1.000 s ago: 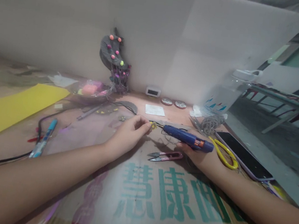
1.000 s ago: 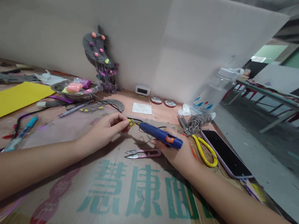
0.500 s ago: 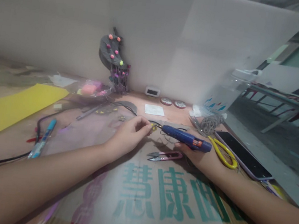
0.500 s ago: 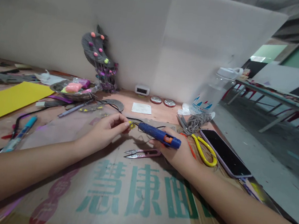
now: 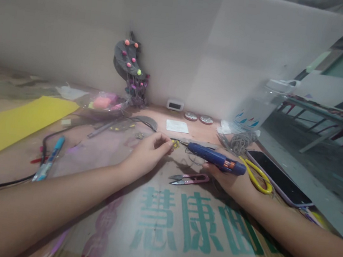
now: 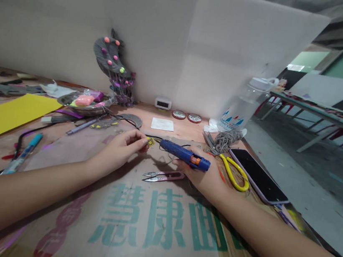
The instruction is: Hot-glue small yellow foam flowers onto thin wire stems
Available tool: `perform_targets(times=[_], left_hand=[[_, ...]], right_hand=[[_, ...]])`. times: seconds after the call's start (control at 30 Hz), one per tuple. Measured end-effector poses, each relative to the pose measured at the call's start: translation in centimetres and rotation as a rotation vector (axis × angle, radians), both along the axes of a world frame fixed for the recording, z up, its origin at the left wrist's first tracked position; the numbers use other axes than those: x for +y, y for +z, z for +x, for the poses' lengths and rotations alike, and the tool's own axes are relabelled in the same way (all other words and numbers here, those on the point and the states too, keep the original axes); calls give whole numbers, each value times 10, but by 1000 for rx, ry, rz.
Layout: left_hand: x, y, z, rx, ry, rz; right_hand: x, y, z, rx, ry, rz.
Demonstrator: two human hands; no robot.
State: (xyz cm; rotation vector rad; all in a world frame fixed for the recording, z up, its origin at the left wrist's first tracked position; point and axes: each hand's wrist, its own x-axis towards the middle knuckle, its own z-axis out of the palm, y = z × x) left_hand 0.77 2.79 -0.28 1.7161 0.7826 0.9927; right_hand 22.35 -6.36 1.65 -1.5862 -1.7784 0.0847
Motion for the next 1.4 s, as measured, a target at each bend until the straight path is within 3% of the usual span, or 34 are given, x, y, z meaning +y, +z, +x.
perform_targets(times=[0.7,1.17,1.4], left_hand=[[-1,1,1,-14,-16,-4],[0,-2,1,14,-10,29],[-1,1,0,-15,-2,-4]], right_hand=[[1,-3,2,-20,63,17],[1,-3,2,-45,-18,-25],[1,-2,1,-19,21,-18]])
